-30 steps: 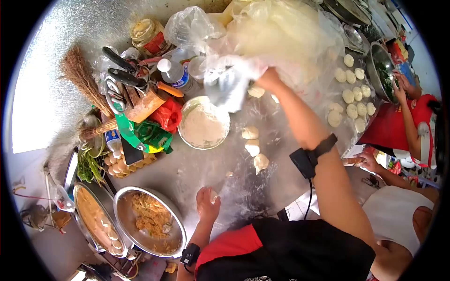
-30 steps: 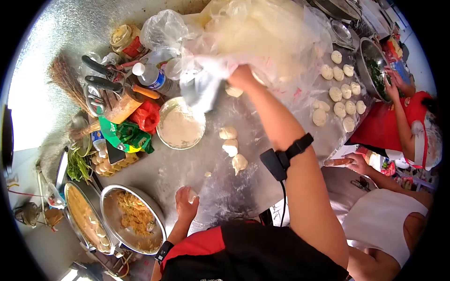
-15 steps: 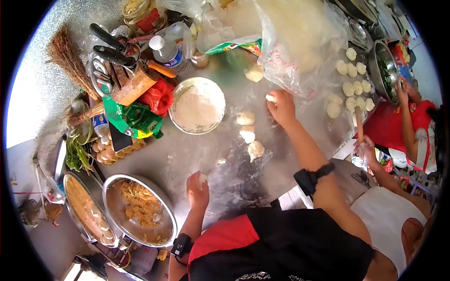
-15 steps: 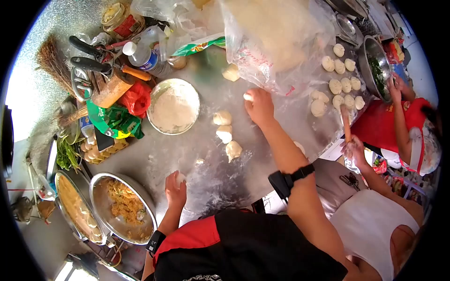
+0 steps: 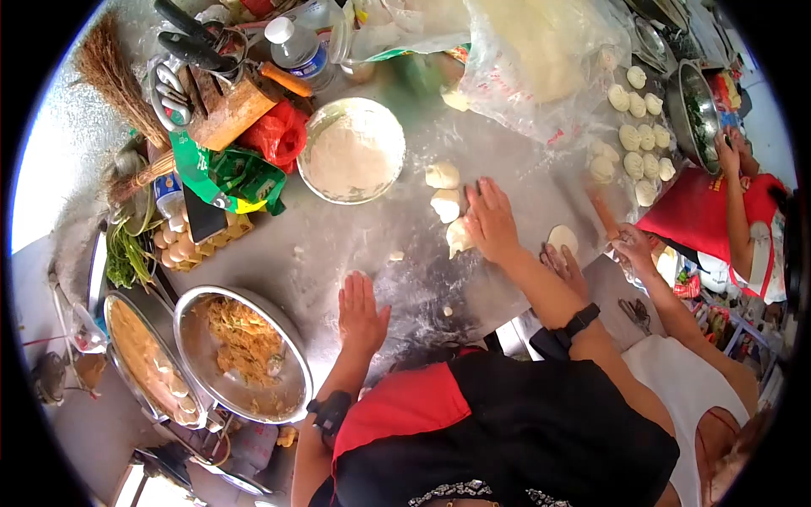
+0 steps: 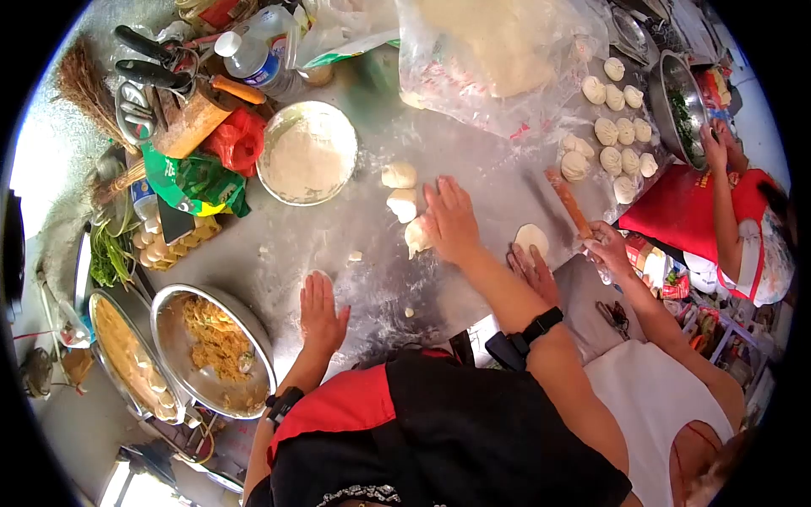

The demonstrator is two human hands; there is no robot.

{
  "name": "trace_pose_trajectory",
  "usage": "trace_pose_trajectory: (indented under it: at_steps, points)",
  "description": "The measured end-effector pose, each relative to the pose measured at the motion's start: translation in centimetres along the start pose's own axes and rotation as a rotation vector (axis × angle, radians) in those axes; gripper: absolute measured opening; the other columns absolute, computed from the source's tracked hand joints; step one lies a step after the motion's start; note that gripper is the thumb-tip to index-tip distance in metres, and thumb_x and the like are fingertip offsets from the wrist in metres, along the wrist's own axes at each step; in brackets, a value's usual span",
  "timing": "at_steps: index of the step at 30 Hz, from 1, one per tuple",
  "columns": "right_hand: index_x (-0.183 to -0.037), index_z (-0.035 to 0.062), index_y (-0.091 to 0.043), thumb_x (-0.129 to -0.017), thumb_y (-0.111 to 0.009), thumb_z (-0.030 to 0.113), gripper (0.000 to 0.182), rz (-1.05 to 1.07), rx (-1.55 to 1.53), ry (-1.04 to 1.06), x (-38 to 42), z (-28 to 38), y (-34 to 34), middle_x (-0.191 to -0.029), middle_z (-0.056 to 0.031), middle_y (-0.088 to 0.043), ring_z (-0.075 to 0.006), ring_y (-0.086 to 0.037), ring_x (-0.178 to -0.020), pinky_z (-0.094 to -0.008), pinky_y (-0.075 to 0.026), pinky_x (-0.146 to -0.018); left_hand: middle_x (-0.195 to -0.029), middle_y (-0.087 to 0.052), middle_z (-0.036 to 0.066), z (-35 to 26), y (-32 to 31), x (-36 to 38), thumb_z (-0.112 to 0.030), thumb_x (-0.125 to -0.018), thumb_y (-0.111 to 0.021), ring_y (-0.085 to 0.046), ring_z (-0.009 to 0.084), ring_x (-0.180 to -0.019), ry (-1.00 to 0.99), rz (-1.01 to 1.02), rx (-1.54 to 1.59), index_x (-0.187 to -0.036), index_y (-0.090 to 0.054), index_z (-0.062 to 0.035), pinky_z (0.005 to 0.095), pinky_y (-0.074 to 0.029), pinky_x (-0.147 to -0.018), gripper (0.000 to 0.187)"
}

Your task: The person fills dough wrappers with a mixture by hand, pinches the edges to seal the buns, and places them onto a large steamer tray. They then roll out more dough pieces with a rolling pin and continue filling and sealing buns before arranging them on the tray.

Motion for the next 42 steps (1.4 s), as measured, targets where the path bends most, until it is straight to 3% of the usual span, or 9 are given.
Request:
trace_pose_trajectory:
  at_steps: [1, 14, 23, 29, 32, 33, 38, 41, 42]
  points:
    - [-0.131, 0.0046, -0.042, -0.086, -0.054, 0.024, 0.051, -0.011, -0.003, -0.023, -0.3, -0.3, -0.4, -0.136, -0.0247, -0.037, -0.0423, -0.031, -0.129, -0.0518, -0.025, -0.104, -0.15, -0.014, 0.023, 0.2, -0.7, 0.6, -0.036, -0.083, -0.059, -0.009, 0.0389, -0.14, -0.021, 0.1, 0.037, -0.143, -0.019, 0.0015, 0.0494, -0.009, -0.112, 0.081]
    - [-0.128, 0.0092, -0.046, -0.076, -0.065, 0.016, 0.056, 0.102, -0.24, 0.125, 4.9, 8.7, -2.9, -0.136, -0.024, -0.037, -0.0406, -0.042, -0.12, -0.0479, -0.038, -0.097, -0.146, -0.025, 0.021, -0.1, 0.2, 1.3, -0.029, -0.08, -0.062, -0.02, 0.0381, -0.136, 0.214, -0.133, -0.008, -0.138, -0.034, -0.0028, 0.052, -0.016, -0.109, 0.069]
    - [-0.116, 0.0057, -0.054, -0.073, -0.065, 0.006, 0.045, 0.017, -0.165, 0.134, 7.8, 6.6, -1.7, -0.123, -0.0168, -0.049, -0.0352, -0.049, -0.112, -0.0448, -0.041, -0.094, -0.13, -0.046, 0.017, -3.7, -0.3, -5.5, -0.009, -0.077, -0.059, -0.04, 0.0356, -0.124, -0.38, -0.085, 0.178, -0.128, -0.047, -0.0041, 0.0475, -0.035, -0.102, 0.052]
    - [-0.123, 0.0033, -0.051, -0.078, -0.061, 0.011, 0.047, 0.121, -0.1, 0.114, 7.2, 6.4, -1.7, -0.132, -0.0194, -0.043, -0.0377, -0.039, -0.124, -0.0488, -0.035, -0.1, -0.138, -0.039, 0.017, -2.0, -3.5, -2.9, -0.016, -0.081, -0.056, -0.036, 0.0346, -0.129, -0.508, -0.1, 0.046, -0.131, -0.044, -0.0037, 0.0473, -0.033, -0.104, 0.052]
    - [-0.124, 0.002, -0.049, -0.08, -0.058, 0.013, 0.046, -0.066, 0.076, -0.081, 3.3, 2.0, 0.9, -0.128, -0.0205, -0.045, -0.0391, -0.039, -0.122, -0.0505, -0.033, -0.1, -0.143, -0.033, 0.017, -2.9, -2.3, -3.0, -0.024, -0.08, -0.059, -0.03, 0.0352, -0.133, -0.418, 0.089, 0.047, -0.134, -0.04, -0.0035, 0.0472, -0.027, -0.107, 0.061]
    - [-0.123, 0.0017, -0.048, -0.081, -0.057, 0.014, 0.044, -0.332, 0.184, -0.115, 1.6, 0.0, 1.6, -0.124, -0.021, -0.047, -0.0399, -0.041, -0.119, -0.0509, -0.033, -0.099, -0.145, -0.03, 0.018, -3.1, -2.2, -3.3, -0.031, -0.079, -0.061, -0.026, 0.0358, -0.134, -0.415, 0.109, 0.011, -0.137, -0.036, -0.0036, 0.0474, -0.023, -0.109, 0.069]
    - [-0.118, 0.0045, -0.051, -0.086, -0.054, 0.018, 0.035, -0.01, 0.191, -0.224, -1.7, -6.0, 3.9, -0.105, -0.0166, -0.055, -0.0378, -0.049, -0.102, -0.0486, -0.039, -0.088, -0.144, -0.028, 0.021, -2.9, -1.6, -1.0, -0.033, -0.081, -0.061, -0.024, 0.0379, -0.135, -0.126, 0.059, -0.012, -0.139, -0.032, -0.0019, 0.0478, -0.019, -0.11, 0.071]
    - [-0.113, 0.0052, -0.052, -0.086, -0.055, 0.02, 0.031, -0.043, 0.098, -0.238, 0.0, -6.2, 3.0, -0.101, -0.0144, -0.056, -0.0351, -0.052, -0.097, -0.0449, -0.042, -0.083, -0.141, -0.03, 0.027, -3.1, -0.8, 0.7, -0.032, -0.084, -0.056, -0.025, 0.0402, -0.134, 0.082, -0.171, -0.173, -0.137, -0.034, -0.0017, 0.0502, -0.02, -0.109, 0.065]
    - [-0.111, 0.0047, -0.053, -0.085, -0.056, 0.02, 0.03, -0.07, 0.035, -0.266, 0.5, -5.6, 3.1, -0.1, -0.0147, -0.056, -0.0349, -0.052, -0.096, -0.0441, -0.043, -0.081, -0.14, -0.032, 0.025, -4.4, -0.4, 0.2, -0.03, -0.084, -0.056, -0.026, 0.04, -0.133, -0.034, -0.111, -0.114, -0.135, -0.037, -0.0021, 0.0498, -0.022, -0.109, 0.061]
Point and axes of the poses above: each hand's wrist, its own x-axis away from the middle knuckle, its own y-axis out of the back of the hand, z = x × y, the point moved 1 cm from there along -x, towards the middle knuckle
